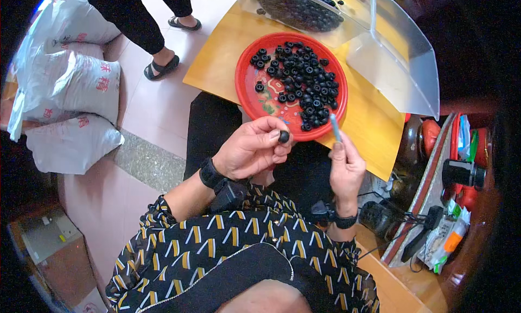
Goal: The recorder is using a blue pen-like tool to process or sort small black berries on a red plate.
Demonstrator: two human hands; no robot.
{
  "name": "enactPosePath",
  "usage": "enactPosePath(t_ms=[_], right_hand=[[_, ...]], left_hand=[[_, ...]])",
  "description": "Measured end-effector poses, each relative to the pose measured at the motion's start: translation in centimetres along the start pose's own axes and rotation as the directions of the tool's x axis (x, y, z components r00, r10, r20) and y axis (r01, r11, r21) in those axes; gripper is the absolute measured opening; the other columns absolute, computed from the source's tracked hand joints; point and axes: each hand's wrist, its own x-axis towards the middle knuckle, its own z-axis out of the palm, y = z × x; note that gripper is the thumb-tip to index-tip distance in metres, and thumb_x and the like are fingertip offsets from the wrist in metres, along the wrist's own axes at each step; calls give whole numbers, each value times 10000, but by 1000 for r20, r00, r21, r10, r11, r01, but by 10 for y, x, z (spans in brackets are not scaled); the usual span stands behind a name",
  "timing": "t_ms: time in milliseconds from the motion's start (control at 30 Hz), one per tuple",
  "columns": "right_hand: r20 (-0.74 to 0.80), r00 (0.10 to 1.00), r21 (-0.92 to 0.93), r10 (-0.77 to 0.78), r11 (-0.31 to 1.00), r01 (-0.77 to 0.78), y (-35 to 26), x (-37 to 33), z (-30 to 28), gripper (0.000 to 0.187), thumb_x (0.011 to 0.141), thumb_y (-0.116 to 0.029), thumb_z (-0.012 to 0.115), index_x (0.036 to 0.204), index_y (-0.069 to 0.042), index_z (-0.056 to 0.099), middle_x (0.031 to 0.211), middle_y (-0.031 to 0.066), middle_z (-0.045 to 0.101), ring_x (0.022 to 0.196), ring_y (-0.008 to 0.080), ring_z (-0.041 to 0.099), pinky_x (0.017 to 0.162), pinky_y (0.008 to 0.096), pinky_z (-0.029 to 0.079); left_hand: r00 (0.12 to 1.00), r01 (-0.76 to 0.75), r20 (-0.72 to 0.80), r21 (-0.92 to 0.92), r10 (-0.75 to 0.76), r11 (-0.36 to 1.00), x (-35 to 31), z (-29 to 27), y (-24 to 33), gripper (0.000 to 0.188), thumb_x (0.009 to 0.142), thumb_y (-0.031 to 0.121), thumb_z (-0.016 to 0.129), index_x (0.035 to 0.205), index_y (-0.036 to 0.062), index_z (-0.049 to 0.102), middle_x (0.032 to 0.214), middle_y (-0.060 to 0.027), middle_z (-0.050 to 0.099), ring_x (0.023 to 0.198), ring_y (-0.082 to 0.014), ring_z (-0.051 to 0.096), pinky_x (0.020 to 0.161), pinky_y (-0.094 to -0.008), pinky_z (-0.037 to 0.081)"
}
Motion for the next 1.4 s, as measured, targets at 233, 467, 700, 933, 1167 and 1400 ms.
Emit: enactPosePath(t_ms=[233, 467, 700, 933, 1167, 1400], right_hand=[[149, 988, 336, 29, 939, -78, -21, -2, 35, 338, 806, -120, 660, 1090, 23, 546, 695, -70, 476, 617, 12, 419, 555, 154, 364], [260, 963, 384, 67, 908, -166, -26, 4, 41, 248, 798, -76, 656, 992, 33, 546, 688, -17, 553, 606, 39, 539, 532, 172, 435], [355, 929, 535, 101, 793, -291, -24, 8, 37, 189, 826, -74, 617, 954, 46, 547, 780, 59, 621, 676, 108, 613, 607, 224, 505], [304, 951, 277, 56, 950, -145, -20, 12, 28, 186, 824, -79, 616, 978, 13, 568, 735, -27, 554, 635, 41, 504, 568, 170, 412], [-67, 977, 550, 202, 825, -133, 21, 26, -5, 151, 863, -105, 549, 971, 1, 553, 657, -39, 472, 491, 18, 378, 427, 160, 298], [-105, 958, 505, 267, 844, -180, 61, 28, -1, 130, 874, -106, 521, 941, 4, 535, 639, -6, 460, 451, 38, 374, 403, 166, 298]], left_hand=[[999, 12, -40, -43, -14, 999, 5, 1, -3, 142, 867, 84, 535, 1003, 41, 535, 871, -50, 554, 733, -132, 504, 647, -272, 427], [997, 15, -73, 76, -9, 997, 3, 6, -4, 134, 868, 81, 535, 989, 25, 548, 848, -53, 576, 716, -135, 538, 627, -263, 430], [998, 16, -57, 70, -12, 997, 5, 4, -4, 128, 870, 76, 531, 985, 23, 551, 843, -54, 573, 717, -133, 536, 620, -259, 427], [988, 52, -154, 209, -20, 976, 17, 15, 3, 130, 866, 95, 542, 970, 17, 552, 809, -50, 564, 690, -124, 537, 597, -242, 428], [982, -65, -116, 542, 151, 838, 119, 46, 65, 116, 872, 166, 541, 875, 50, 539, 726, -15, 555, 644, -122, 545, 574, -237, 451], [922, -101, -291, 460, 257, 882, 191, 76, 132, 239, 906, 179, 465, 1009, -35, 438, 1013, -180, 539, 894, -223, 572, 811, -308, 493]])
